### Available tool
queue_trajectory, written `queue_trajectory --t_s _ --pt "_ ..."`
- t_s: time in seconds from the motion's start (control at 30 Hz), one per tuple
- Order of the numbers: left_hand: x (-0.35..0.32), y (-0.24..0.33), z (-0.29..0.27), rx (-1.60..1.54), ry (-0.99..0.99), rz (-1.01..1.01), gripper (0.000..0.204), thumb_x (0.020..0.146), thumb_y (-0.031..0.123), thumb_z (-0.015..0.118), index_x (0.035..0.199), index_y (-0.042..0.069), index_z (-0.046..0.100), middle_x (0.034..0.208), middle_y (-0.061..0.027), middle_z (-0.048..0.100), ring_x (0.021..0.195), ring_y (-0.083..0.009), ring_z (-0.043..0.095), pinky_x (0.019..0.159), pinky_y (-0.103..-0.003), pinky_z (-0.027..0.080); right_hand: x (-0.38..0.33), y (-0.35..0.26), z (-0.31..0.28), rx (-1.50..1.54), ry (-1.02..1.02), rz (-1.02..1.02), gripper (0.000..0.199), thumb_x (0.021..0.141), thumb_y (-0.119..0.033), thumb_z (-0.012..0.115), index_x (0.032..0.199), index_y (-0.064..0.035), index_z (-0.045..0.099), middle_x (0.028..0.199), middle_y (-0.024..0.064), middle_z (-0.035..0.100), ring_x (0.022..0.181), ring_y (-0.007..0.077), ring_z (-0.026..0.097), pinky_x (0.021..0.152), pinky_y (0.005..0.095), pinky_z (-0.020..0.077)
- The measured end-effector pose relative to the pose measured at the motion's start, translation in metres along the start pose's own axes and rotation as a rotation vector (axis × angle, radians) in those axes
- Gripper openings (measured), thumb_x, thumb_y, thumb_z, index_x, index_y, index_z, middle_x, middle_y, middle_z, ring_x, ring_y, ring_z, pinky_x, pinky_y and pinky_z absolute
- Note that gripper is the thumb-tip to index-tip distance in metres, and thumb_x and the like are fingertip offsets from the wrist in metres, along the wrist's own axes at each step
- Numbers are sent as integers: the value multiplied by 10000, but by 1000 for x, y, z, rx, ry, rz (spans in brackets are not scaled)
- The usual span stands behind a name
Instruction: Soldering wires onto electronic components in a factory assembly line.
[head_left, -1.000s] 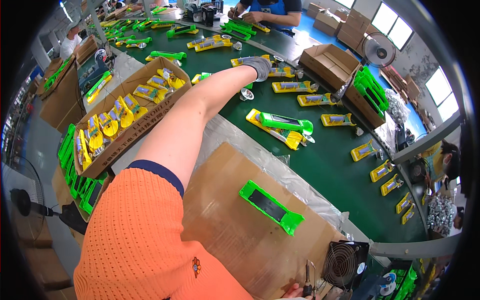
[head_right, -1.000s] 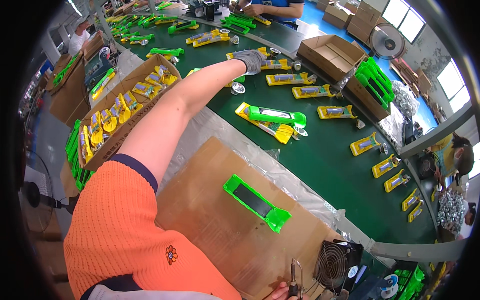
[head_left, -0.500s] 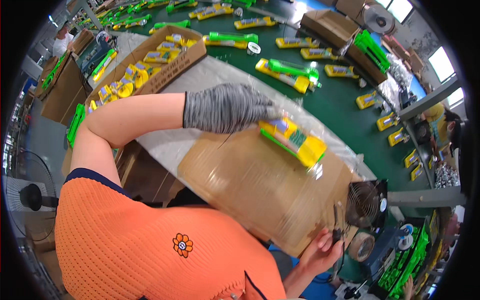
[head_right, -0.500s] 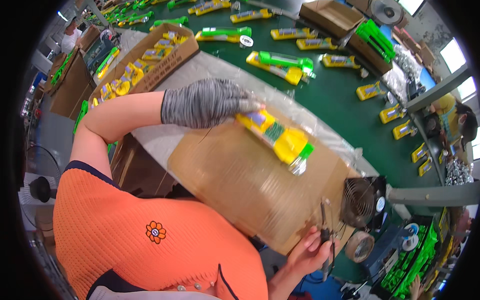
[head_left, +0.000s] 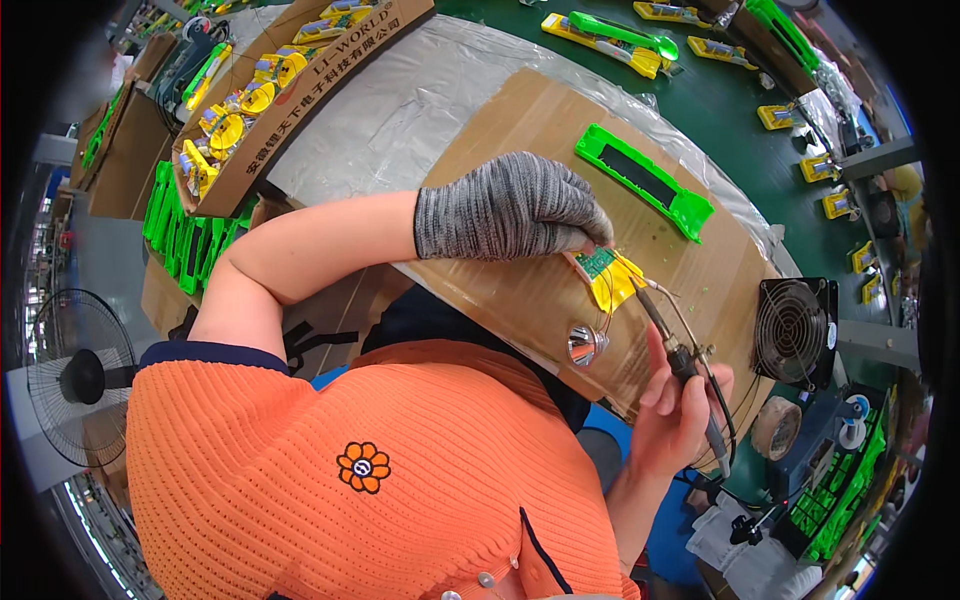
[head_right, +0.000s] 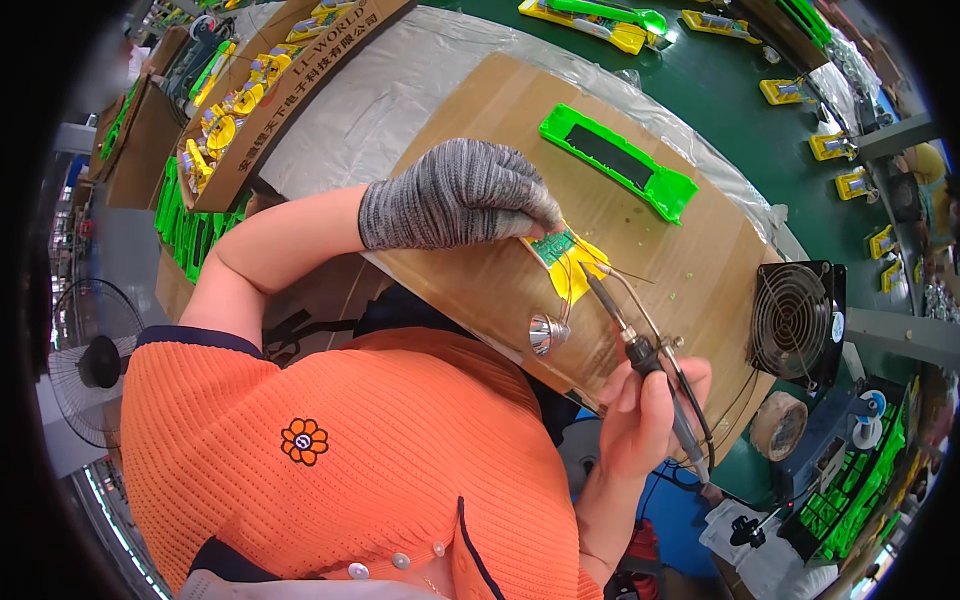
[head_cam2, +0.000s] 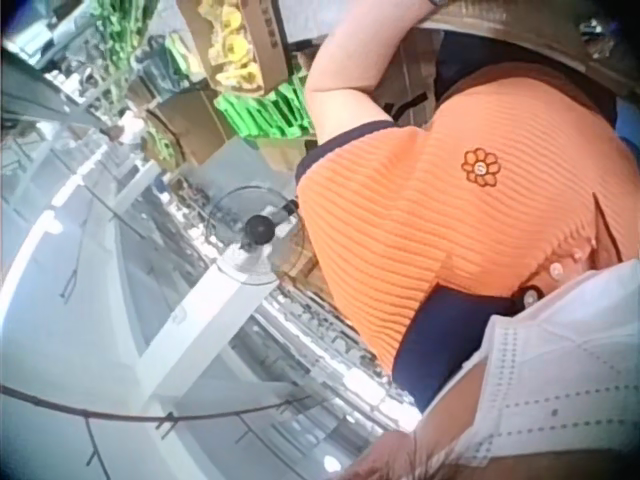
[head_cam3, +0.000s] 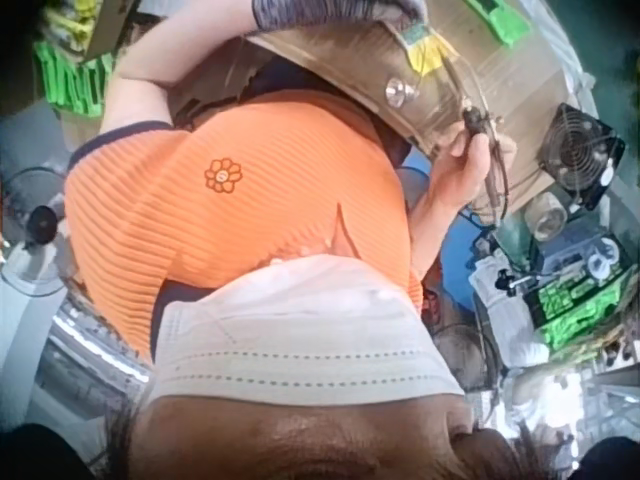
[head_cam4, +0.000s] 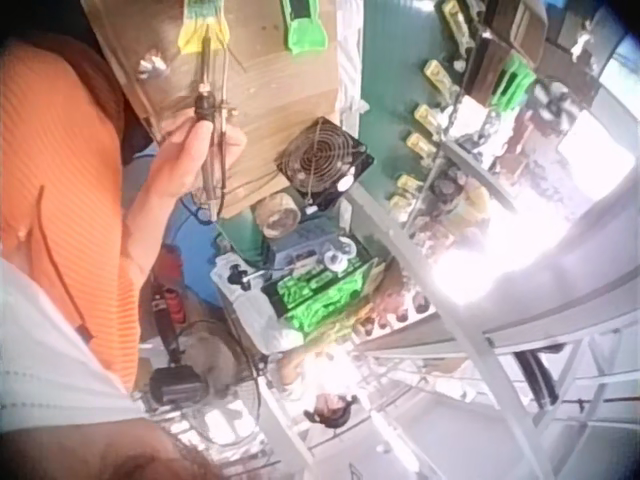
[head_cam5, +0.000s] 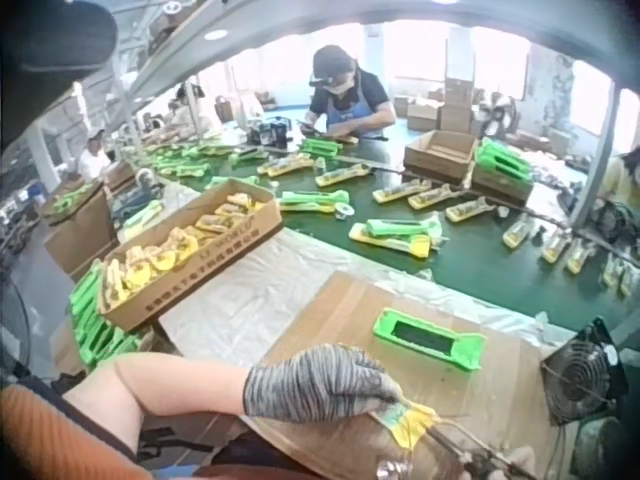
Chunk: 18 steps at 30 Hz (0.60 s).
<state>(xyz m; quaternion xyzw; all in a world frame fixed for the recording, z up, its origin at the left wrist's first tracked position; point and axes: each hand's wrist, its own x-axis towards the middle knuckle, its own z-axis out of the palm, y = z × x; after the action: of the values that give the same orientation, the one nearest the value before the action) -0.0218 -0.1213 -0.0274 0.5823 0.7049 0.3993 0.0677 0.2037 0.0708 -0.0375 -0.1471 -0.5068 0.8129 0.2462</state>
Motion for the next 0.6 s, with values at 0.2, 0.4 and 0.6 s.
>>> queue_trajectory --t_s 0.2,0.4,0.6 --pt "6 -5 -4 -32 -75 34 77 845 163 697 905 116 700 877 -68 663 818 -269 648 701 -359 526 14 3 4 47 -36 88 166 892 -77 580 981 -40 445 659 74 508 549 169 527 917 499 482" --pt "8 6 -2 246 -124 15 111 809 153 699 885 98 640 911 -85 604 801 -297 634 671 -386 523 21 0 8 -37 -19 128 173 888 -58 587 971 -33 437 700 86 536 550 160 520 638 368 537" --pt "12 5 -2 249 -139 1 139 798 164 706 885 88 629 909 -89 597 811 -306 631 675 -400 524 24 -5 16 -121 -24 146 173 881 -25 590 947 -25 430 706 82 538 552 148 522 572 339 525"
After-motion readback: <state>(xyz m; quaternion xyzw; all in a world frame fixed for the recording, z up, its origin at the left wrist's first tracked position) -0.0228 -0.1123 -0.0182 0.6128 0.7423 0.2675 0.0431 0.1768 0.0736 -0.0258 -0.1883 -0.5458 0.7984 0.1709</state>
